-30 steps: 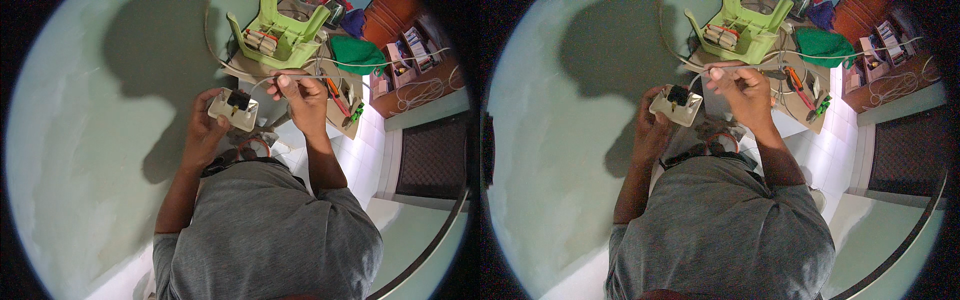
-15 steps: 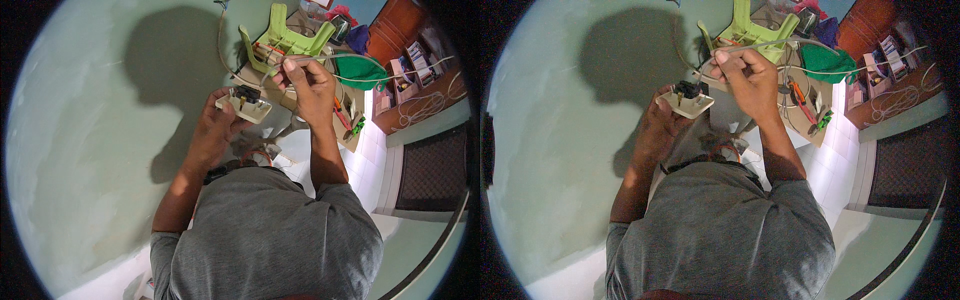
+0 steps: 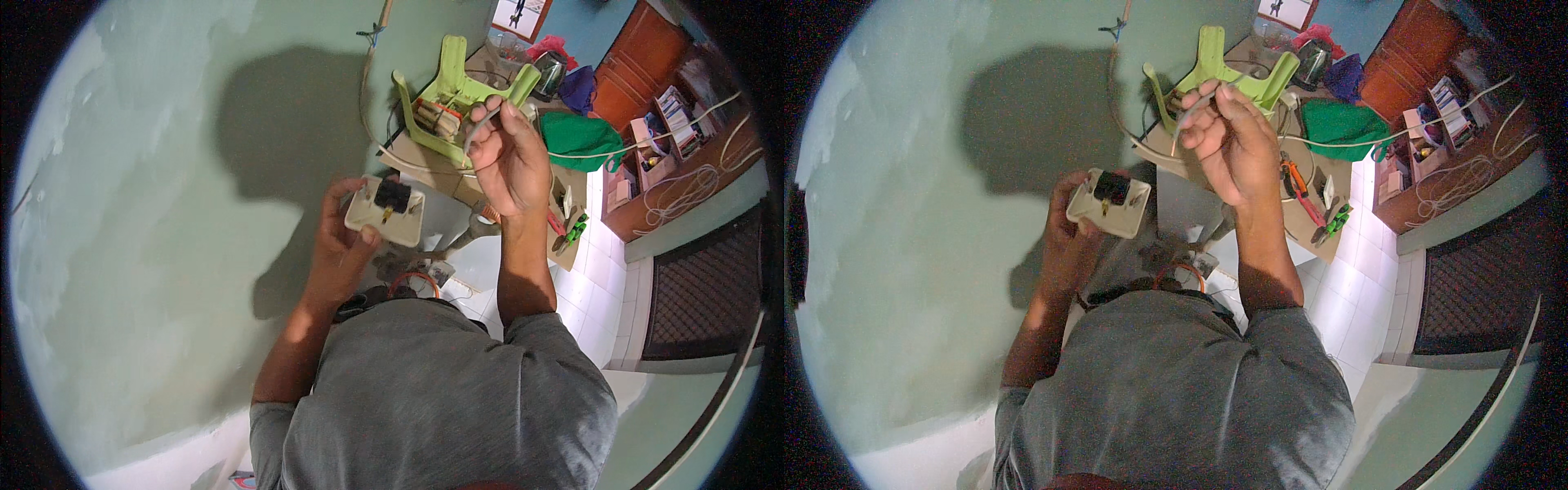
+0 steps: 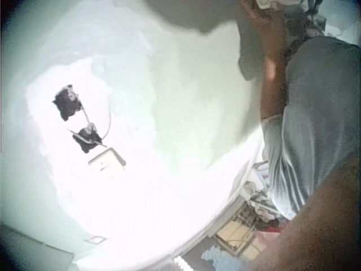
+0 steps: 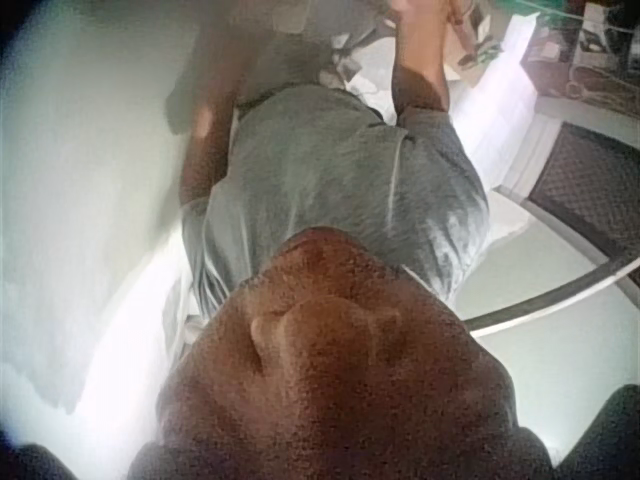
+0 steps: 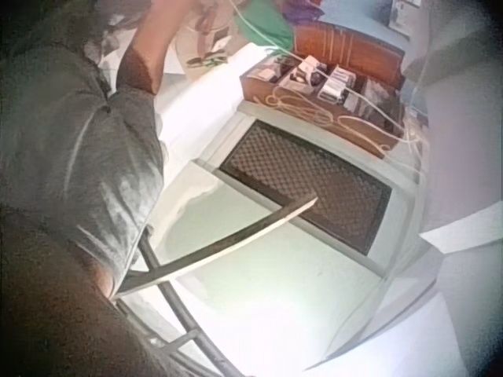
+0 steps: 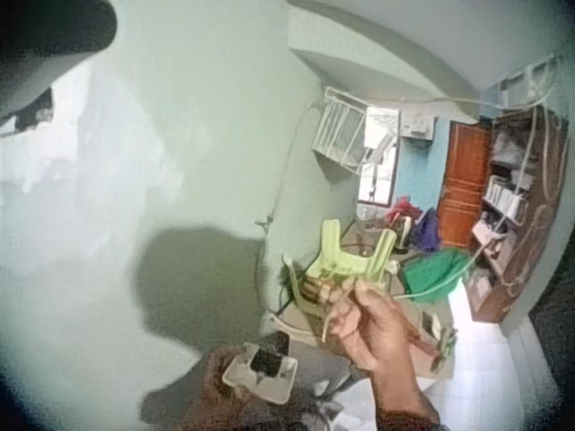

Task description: The person installs a wall switch by connecting wires to its terminals using a screwdriver and wire strippers. They strip wire ends, insert them into the switch, tighten the screws, and prepare the switch for mounting on the wall.

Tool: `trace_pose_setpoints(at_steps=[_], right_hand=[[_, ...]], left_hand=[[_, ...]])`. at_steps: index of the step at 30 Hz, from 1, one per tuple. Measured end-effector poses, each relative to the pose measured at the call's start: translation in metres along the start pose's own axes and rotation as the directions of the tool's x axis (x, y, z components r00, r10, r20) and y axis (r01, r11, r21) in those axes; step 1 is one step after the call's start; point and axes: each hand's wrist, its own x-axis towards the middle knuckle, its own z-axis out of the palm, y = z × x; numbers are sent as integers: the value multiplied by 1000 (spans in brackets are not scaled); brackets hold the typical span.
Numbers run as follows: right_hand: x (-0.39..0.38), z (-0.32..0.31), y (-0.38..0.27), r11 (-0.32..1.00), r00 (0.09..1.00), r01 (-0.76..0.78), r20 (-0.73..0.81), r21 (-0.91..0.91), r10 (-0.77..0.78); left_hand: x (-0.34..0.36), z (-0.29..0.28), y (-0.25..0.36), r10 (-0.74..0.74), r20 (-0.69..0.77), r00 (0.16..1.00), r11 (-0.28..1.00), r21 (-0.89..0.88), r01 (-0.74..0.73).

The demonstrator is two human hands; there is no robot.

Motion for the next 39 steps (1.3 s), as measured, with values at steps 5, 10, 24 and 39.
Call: trace_pose_setpoints(at_steps=[5,10,24,39], right_hand=[[9,-6,3,945,983,-139,157,296,95],[13,-7,13,942,949,-219,281,254,145],[23,-19,21,980,950,-149,295,130,105],[19,-36,12,980,930,-61,368,189,-13]], left_hand=[[-8,-5,-3,15,-13,1000,999,-48,-16],[-19,-11,-2,6,-46,999,999,-38,-7],[-33,-36,-7,-2,-141,990,999,53,10],[-38,-37,-7,-110,-250,962,992,33,122]])
